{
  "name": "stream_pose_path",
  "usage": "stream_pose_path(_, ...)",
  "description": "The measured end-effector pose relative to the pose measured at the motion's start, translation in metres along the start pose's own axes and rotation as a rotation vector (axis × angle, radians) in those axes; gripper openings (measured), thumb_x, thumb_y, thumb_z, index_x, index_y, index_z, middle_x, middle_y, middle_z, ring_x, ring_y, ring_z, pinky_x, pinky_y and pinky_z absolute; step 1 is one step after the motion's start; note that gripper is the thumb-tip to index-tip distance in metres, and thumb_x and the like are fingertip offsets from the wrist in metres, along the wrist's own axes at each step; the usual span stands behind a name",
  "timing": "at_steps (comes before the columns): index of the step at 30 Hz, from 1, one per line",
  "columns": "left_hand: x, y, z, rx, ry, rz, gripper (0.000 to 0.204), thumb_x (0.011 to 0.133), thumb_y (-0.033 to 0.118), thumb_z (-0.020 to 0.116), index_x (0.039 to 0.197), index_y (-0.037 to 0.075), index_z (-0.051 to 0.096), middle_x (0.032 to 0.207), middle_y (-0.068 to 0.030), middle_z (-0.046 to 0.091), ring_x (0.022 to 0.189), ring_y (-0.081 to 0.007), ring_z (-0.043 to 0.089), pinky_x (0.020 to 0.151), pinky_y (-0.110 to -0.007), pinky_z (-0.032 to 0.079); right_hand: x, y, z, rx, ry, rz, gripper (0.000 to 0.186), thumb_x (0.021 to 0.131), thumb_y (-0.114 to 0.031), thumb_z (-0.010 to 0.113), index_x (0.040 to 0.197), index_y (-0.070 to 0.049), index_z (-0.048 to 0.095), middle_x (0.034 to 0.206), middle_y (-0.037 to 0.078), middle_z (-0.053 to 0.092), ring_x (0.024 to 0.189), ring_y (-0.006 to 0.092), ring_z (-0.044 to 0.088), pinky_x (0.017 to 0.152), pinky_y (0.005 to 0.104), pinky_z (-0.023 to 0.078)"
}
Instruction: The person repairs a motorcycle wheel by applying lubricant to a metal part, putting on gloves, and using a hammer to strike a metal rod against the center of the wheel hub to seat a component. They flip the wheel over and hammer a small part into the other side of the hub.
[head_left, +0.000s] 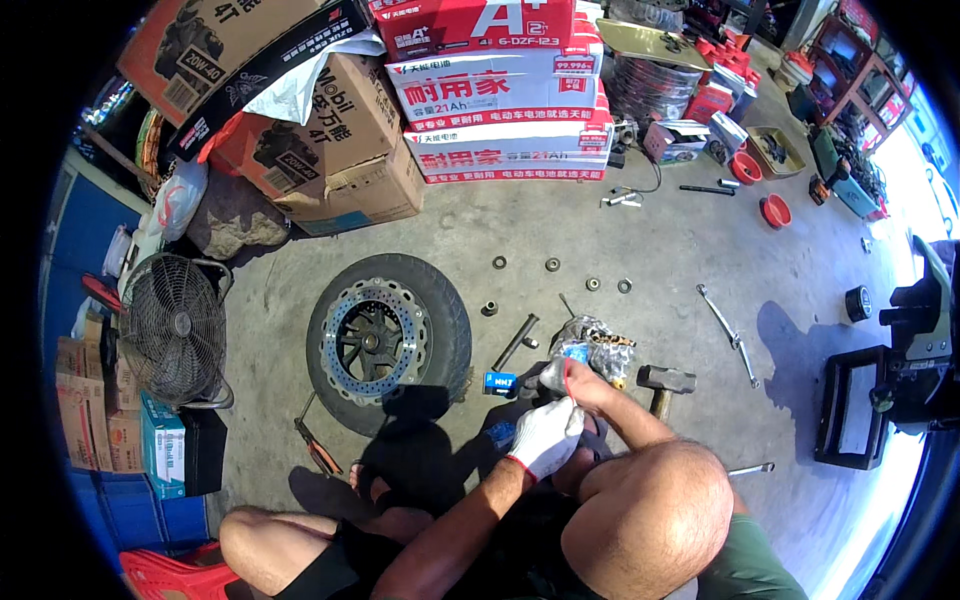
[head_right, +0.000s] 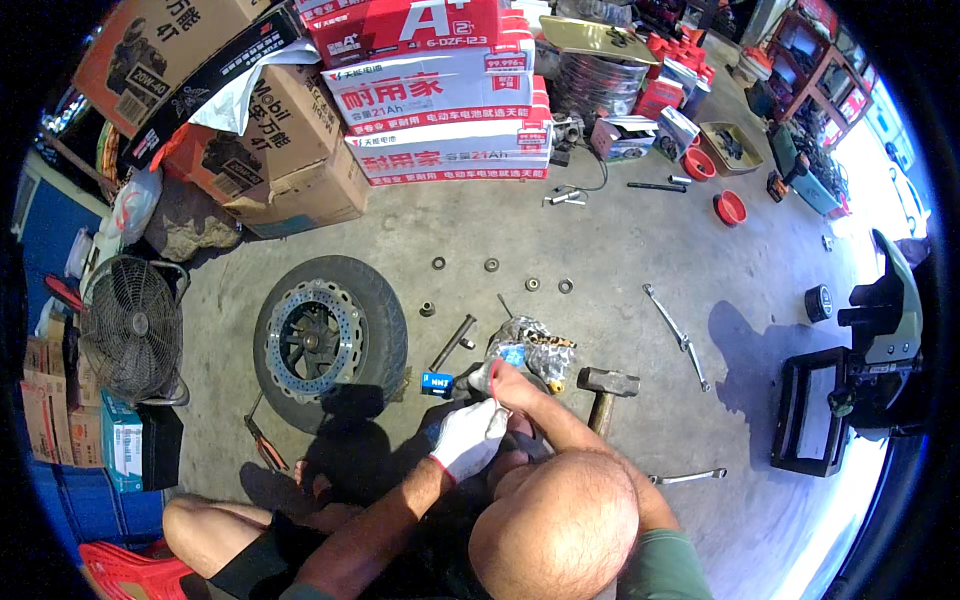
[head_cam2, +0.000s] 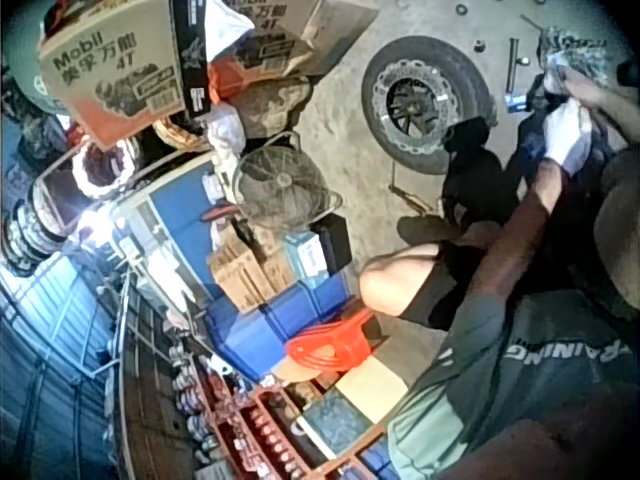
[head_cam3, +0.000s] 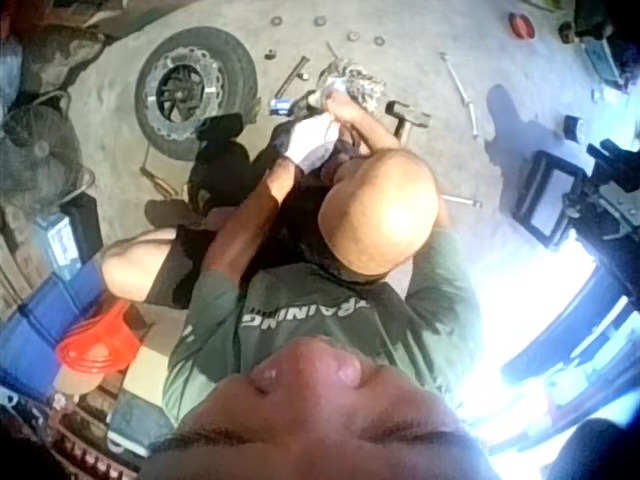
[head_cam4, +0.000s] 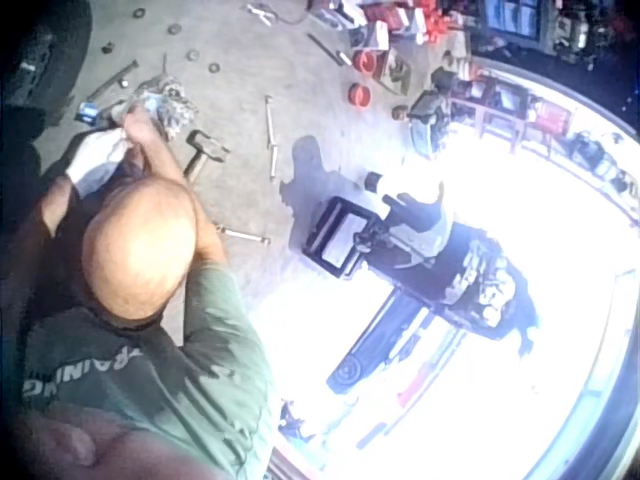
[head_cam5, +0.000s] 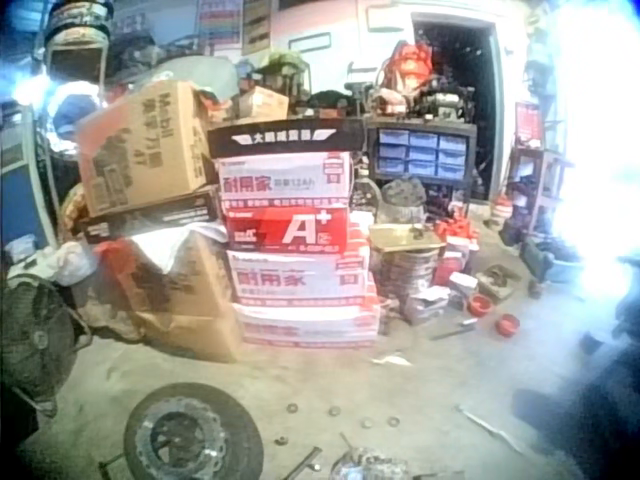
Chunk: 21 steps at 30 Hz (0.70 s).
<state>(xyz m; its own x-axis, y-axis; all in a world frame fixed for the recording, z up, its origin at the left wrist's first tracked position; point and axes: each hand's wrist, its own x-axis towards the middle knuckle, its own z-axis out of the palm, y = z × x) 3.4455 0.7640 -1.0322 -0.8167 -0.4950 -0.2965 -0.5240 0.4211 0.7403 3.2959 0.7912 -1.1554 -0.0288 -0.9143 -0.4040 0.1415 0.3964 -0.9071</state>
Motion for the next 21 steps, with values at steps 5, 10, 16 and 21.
stream_pose_path(5,0.004,-0.007,0.004,0.058,-0.05,0.071,0.026,0.095,0.027,0.048,0.099,0.006,0.063,0.088,-0.0211,0.068,0.083,-0.0407,0.065,0.074,-0.05,0.051,0.0,0.024,-0.006,-0.346,0.013,-0.278,0.032,0.087,-0.025,0.067,0.106,0.001,0.069,0.091,0.011,0.073,0.074,0.0207,0.066,0.068,0.0354,0.052)
stream_pose_path(10,0.002,0.006,0.01,0.046,-0.062,0.147,0.024,0.088,0.026,0.057,0.088,0.004,0.067,0.087,-0.0203,0.068,0.082,-0.0378,0.067,0.072,-0.048,0.052,-0.016,0.027,-0.011,0.258,-0.291,0.336,0.053,0.086,-0.042,0.072,0.127,-0.01,0.062,0.11,0.006,0.069,0.083,0.012,0.064,0.066,0.0319,0.053)
stream_pose_path(16,-0.005,0.016,0.001,0.031,-0.11,0.228,0.02,0.083,0.022,0.061,0.082,0.003,0.062,0.08,-0.02,0.065,0.075,-0.0374,0.064,0.067,-0.048,0.05,-0.014,-0.037,0.023,0.315,-0.496,0.308,0.049,0.096,-0.03,0.063,0.135,-0.001,0.054,0.129,0.011,0.062,0.12,0.0191,0.056,0.105,0.0328,0.042)
stream_pose_path(21,-0.009,0.014,-0.009,0.104,-0.102,0.381,0.022,0.09,0.021,0.054,0.082,0.002,0.06,0.077,-0.0222,0.063,0.07,-0.0384,0.063,0.064,-0.05,0.048,-0.006,-0.084,0.035,0.176,-0.445,0.294,0.052,0.1,-0.022,0.057,0.148,-0.007,0.041,0.143,0.015,0.048,0.125,0.0282,0.054,0.097,0.0366,0.049)
